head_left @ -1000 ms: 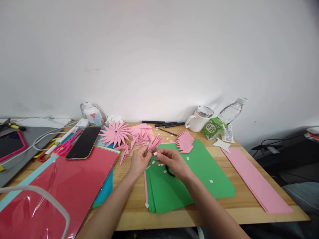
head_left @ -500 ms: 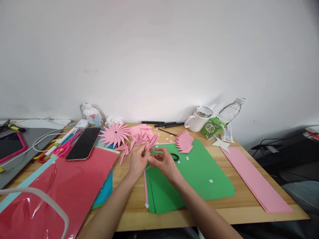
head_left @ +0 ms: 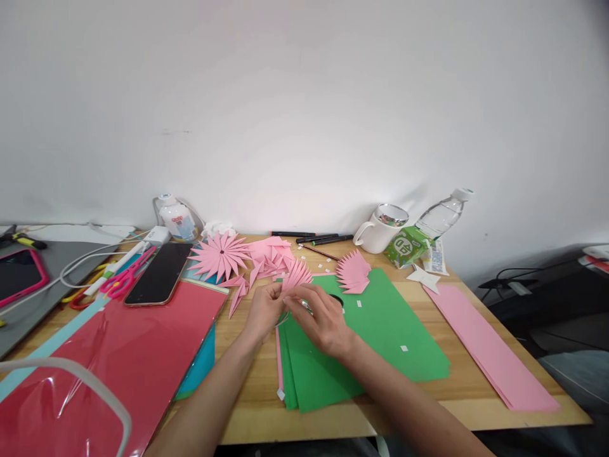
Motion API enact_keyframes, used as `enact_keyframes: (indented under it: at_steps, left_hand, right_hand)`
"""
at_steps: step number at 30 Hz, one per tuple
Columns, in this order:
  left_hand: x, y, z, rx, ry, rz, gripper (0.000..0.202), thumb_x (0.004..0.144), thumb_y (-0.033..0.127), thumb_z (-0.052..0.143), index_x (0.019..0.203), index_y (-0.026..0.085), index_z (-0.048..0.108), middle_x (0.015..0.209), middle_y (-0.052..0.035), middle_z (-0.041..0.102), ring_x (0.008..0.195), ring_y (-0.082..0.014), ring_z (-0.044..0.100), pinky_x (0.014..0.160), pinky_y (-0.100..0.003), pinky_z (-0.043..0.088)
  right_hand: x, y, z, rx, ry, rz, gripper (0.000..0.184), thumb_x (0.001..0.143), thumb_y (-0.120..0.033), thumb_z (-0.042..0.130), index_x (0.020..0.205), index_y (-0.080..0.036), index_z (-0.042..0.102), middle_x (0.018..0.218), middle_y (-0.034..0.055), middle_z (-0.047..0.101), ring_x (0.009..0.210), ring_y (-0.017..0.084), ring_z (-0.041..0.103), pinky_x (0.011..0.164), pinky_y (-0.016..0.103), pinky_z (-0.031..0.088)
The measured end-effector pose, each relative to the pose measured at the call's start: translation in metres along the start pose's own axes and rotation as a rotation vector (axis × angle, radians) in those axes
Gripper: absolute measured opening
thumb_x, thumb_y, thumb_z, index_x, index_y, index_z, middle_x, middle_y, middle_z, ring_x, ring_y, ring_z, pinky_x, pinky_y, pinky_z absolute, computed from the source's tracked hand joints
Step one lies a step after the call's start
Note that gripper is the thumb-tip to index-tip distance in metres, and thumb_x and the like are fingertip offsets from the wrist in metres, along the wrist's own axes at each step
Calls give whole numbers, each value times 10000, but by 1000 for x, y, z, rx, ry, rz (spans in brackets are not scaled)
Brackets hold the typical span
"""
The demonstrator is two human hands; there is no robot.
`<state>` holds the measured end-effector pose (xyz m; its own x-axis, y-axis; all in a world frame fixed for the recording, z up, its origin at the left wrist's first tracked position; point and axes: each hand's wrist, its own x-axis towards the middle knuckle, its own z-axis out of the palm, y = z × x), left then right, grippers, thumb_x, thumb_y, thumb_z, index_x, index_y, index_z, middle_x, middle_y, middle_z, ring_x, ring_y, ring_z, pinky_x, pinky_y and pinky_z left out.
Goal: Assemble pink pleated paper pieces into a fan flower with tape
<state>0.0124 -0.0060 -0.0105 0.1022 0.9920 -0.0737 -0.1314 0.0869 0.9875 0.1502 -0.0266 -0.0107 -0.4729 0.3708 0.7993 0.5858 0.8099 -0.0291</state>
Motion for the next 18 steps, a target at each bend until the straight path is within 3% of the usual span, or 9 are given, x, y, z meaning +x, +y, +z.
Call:
enact_keyframes:
  at_steps: [6,10,14,18]
  left_hand:
    - [0,5,-1,-8,-45,-38,305,559,300,715,467,155,462,519,49,423,513,-76,342,474,-197,243]
    - [1,4,-3,64,-7,-2,302,570,293,721,468,153,473,502,56,404,498,-71,335,454,-195,242]
    - [2,1,-4,39,-29,-2,266,611,285,711,491,163,507,484,60,434,477,-86,429,466,-215,395]
    - [3,-1,-4,-87,-122,-40,192,647,311,698,588,174,577,586,33,569,588,-156,619,683,-354,564]
  right_hand:
    - [5,5,-3,-2,-76,-94,244,945,-105,427,1131,-137,582,1010,105,663,986,190,592,804,285,526]
    - [7,5,0,1,-59,-89,224,952,-102,408,1060,-154,597,993,91,655,958,185,596,788,279,539]
    - [6,14,2,18,65,111,142,928,-128,484,974,-195,600,934,77,598,861,173,600,684,277,551]
    - [4,34,-6,66,132,290,95,900,-165,551,954,-220,607,1027,95,514,903,194,592,671,321,563]
